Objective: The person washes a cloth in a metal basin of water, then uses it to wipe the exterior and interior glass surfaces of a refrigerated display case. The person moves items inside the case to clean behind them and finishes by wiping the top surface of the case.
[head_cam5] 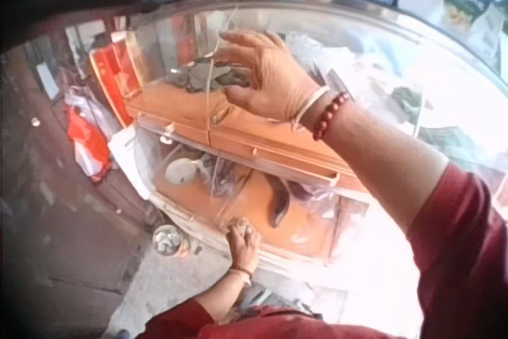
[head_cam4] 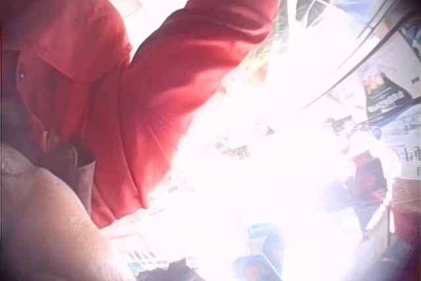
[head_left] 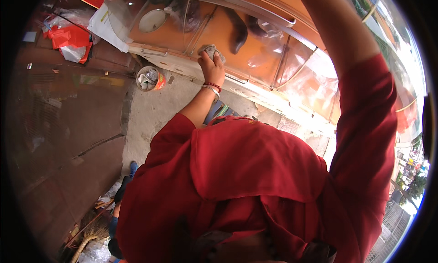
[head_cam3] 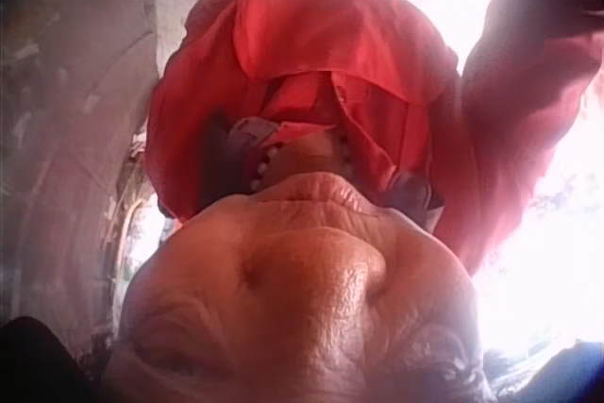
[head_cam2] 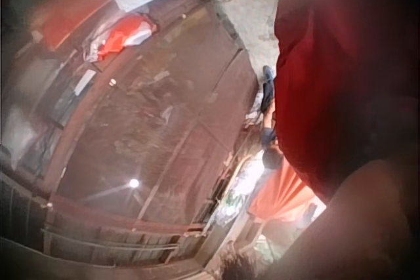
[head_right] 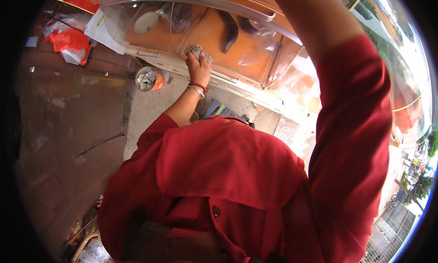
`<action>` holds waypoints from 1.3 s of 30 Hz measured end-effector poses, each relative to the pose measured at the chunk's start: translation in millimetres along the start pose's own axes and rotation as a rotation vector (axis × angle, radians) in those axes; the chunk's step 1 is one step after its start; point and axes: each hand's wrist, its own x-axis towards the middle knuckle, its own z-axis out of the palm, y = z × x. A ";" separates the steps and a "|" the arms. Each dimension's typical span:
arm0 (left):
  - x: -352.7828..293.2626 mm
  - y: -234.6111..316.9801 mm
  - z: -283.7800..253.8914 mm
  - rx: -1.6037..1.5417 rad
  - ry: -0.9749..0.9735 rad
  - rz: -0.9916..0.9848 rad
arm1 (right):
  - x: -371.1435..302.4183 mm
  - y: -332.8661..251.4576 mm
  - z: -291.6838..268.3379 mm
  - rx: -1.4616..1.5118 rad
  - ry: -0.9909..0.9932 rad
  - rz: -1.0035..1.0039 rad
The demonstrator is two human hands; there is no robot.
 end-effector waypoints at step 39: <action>121.1 80.1 -71.3 0.662 -0.134 0.967 | -148.3 -126.3 142.2 0.377 -0.331 0.576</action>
